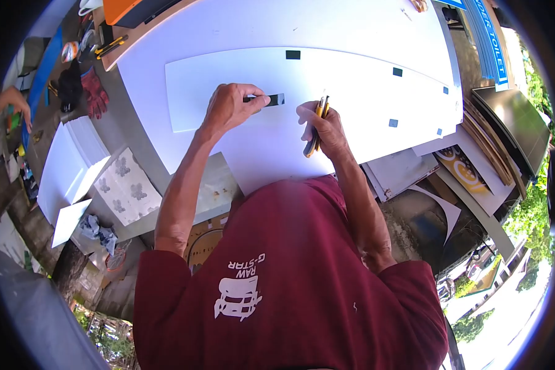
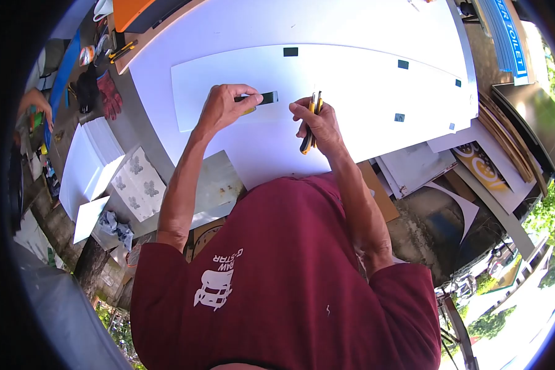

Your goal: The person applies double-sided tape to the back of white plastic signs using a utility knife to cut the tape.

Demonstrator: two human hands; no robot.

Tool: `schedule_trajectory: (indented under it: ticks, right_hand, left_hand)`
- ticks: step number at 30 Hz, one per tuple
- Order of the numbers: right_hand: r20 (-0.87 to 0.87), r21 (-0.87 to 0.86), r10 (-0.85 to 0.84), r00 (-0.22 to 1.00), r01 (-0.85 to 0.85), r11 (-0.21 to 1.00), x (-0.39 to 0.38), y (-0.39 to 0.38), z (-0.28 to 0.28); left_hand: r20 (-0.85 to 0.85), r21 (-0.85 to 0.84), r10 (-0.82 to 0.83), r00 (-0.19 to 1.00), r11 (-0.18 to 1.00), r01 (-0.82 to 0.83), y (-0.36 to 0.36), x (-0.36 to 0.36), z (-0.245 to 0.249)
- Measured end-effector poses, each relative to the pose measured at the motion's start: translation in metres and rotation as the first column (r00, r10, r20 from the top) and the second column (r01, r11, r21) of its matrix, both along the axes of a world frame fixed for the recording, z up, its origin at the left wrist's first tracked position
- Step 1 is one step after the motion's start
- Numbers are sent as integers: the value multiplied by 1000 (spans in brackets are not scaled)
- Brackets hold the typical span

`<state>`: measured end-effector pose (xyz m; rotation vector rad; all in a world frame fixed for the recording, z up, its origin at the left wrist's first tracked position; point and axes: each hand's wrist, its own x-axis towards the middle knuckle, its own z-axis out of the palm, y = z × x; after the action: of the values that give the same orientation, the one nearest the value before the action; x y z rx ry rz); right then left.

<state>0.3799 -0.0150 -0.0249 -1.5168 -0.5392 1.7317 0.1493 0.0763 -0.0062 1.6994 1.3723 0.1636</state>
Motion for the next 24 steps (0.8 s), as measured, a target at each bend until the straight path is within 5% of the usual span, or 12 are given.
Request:
schedule_trajectory:
  ticks: [3, 7, 14, 17, 24]
  right_hand:
    - [104, -23, 109, 989, -107, 994, -9, -21, 2]
    - [62, -92, 88, 994, -82, 992, -10, -45, 0]
    - [234, -94, 42, 971, -20, 995, -10, -71, -10]
    - [250, -90, 8, 968, 15, 996, -14, -73, -13]
    - [242, 4, -111, 964, 113, 994, -21, -72, 0]
  left_hand:
    - [42, 13, 22, 999, 1000, -23, -49, 6, -11]
    - [45, 27, 61, 997, 998, -62, -88, 17, -21]
    - [-13, -138, 95, 995, 986, -96, -108, 23, -29]
    - [-23, -463, 143, 989, 876, -138, -94, 20, -12]
    - [-23, -420, 230, 973, 881, -218, -94, 8, -9]
